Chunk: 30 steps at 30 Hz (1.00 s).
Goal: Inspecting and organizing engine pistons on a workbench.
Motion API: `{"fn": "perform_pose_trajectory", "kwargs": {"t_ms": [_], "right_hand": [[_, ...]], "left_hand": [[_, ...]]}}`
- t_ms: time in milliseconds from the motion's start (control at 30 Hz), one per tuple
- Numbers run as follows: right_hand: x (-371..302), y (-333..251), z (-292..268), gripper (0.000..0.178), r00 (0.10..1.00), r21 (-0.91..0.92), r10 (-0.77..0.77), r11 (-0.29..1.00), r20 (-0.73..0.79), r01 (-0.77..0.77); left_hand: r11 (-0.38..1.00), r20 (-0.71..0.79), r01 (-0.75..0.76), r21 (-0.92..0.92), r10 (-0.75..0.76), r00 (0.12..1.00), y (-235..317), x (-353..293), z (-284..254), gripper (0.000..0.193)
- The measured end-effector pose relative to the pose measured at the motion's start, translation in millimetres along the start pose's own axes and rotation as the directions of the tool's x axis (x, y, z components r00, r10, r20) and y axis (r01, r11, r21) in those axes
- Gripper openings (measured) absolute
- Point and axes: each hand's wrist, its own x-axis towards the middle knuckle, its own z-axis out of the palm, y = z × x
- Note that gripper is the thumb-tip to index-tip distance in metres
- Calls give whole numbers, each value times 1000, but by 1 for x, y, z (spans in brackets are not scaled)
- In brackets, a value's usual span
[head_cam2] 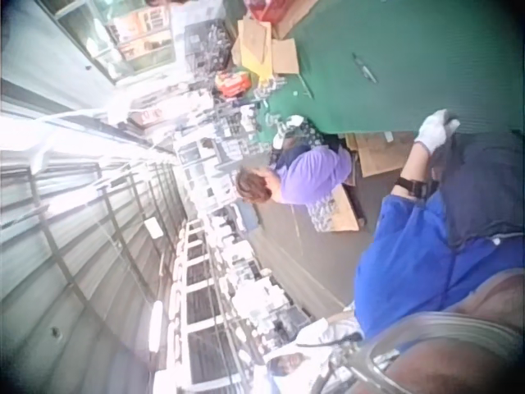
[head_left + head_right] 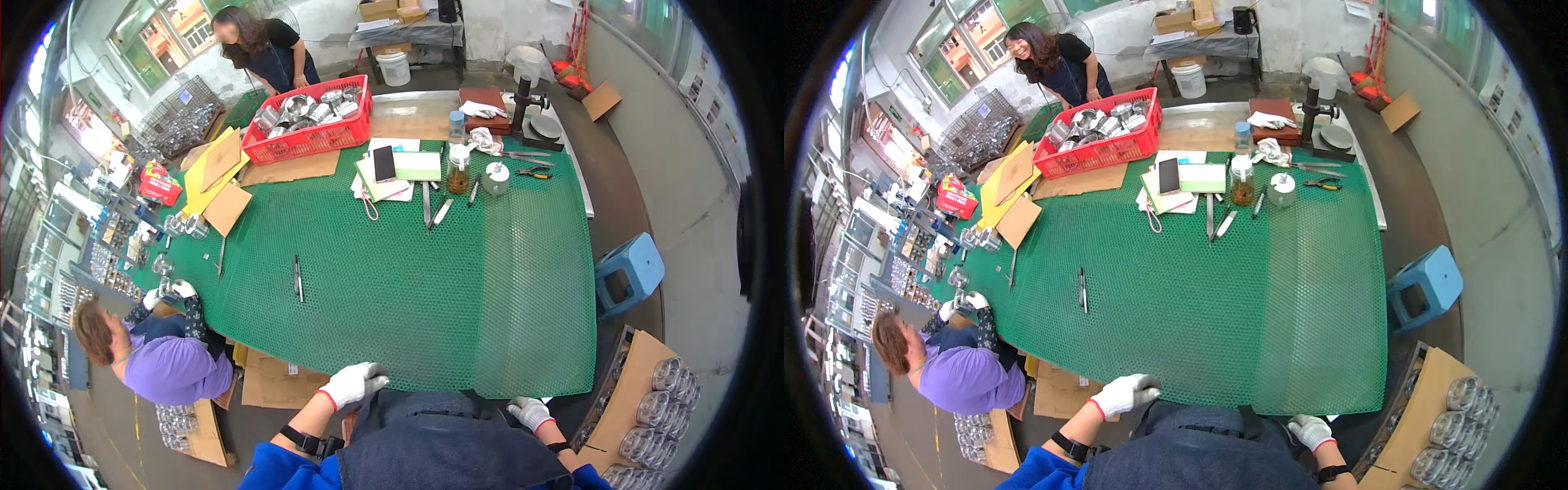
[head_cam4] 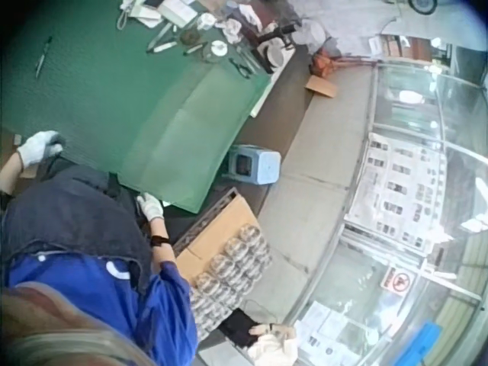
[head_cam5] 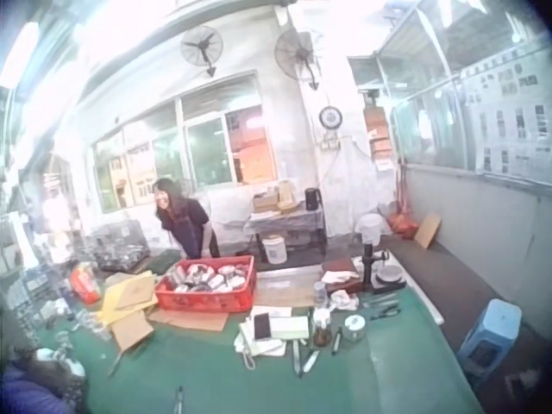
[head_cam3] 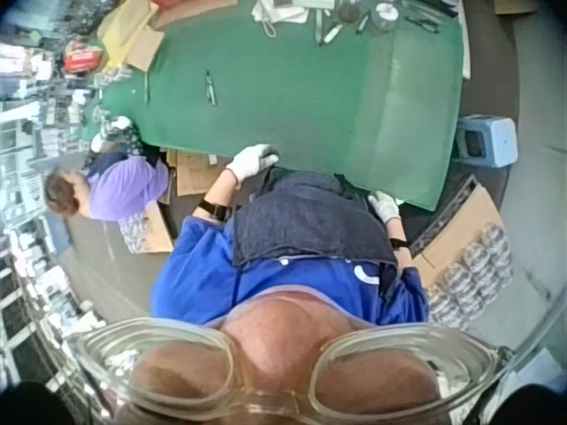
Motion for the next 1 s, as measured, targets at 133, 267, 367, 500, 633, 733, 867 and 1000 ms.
{"fn": "perform_pose_trajectory", "kwargs": {"t_ms": [133,267,367,500,633,733,867,1000], "right_hand": [[-4,29,4,38,999,6,17,1000,45,-18],[1,32,16,38,998,34,-21,999,56,19],[-2,16,8,38,997,71,25,997,70,-30],[-6,3,9,40,990,59,82,994,117,-90],[-3,-15,-1,42,986,38,120,991,112,-125],[5,-27,-2,44,985,-1,138,990,106,-139],[16,-31,-4,46,996,-80,69,995,52,-65],[23,-29,-12,46,998,-105,29,994,56,-23]], "left_hand": [[997,43,70,-44,-68,997,34,-17,7,38],[982,137,187,8,-186,973,43,-21,8,38],[987,168,151,54,-158,973,45,-12,4,38],[989,166,63,130,-84,983,23,9,6,39],[999,128,20,34,-25,992,-13,10,7,39],[996,158,68,65,-78,984,-28,16,-2,39],[995,168,74,65,-84,982,-42,23,-14,39],[997,126,53,55,-59,990,-54,30,-15,39]]}}
